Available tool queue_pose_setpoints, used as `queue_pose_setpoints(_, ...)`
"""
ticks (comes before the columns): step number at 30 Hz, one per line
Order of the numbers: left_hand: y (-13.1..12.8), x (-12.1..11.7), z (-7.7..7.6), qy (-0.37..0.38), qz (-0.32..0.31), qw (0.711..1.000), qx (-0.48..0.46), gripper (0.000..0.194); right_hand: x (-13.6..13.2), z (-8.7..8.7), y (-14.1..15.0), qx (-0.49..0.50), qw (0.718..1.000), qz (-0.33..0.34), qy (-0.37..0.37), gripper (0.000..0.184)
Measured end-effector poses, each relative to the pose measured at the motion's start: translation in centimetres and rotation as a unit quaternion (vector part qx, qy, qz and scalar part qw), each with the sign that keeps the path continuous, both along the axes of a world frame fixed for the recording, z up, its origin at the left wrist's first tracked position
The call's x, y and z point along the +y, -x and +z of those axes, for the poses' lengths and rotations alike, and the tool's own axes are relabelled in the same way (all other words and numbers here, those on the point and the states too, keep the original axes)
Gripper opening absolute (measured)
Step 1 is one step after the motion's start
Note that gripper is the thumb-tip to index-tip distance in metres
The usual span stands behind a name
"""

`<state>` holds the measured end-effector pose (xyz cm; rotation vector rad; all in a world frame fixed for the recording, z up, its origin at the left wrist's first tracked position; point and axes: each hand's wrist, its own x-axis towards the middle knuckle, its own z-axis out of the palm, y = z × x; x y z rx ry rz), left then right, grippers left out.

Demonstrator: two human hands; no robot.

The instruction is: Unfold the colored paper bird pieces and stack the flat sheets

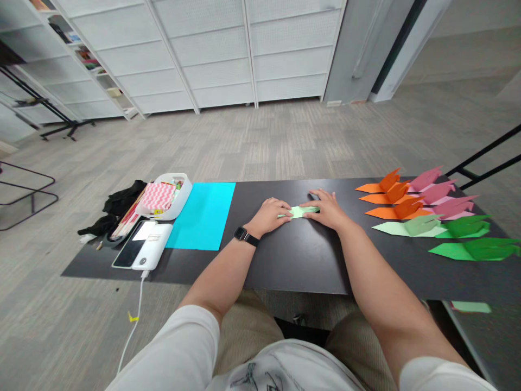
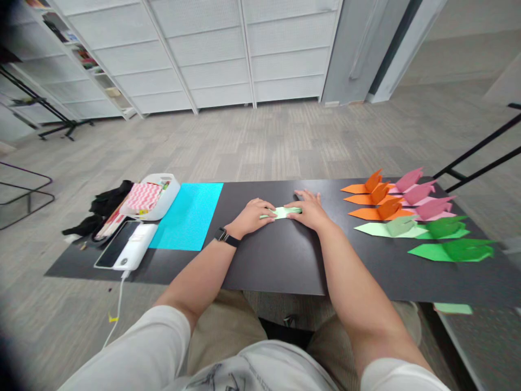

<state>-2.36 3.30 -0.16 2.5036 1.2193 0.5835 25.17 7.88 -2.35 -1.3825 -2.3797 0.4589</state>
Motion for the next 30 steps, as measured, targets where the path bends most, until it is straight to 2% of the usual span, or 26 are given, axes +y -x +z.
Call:
queue_pose_setpoints(6, 0.0, 0.0, -0.2, -0.004, 0.010, 1.000, -0.007, 0.018, 0.4, 0.5, -1.7, 0.038, 0.999, -0.012, -0.022, 0.030)
queue_pose_setpoints(14, 0.0, -0.4, 0.4, -0.016, 0.031, 0.999, -0.015, 0.022, -1.2, 1.1, 1.7, 0.050, 0.995, 0.072, -0.051, 0.025)
queue_pose_setpoints(24, -0.9, -0.3, 0.5, -0.031, 0.047, 0.998, 0.001, 0.016, -1.7, 1.5, 2.8, 0.063, 0.993, 0.076, -0.059, 0.009)
queue_pose_setpoints(27, -1.0, -0.4, 0.5, -0.031, 0.047, 0.998, 0.003, 0.016, -1.9, 1.8, 2.8, 0.075, 0.994, 0.054, -0.053, 0.015)
queue_pose_setpoints(30, -1.0, -0.5, 0.7, -0.023, 0.043, 0.999, 0.003, 0.015, -1.7, 1.7, 2.8, 0.065, 0.996, -0.008, -0.052, 0.018)
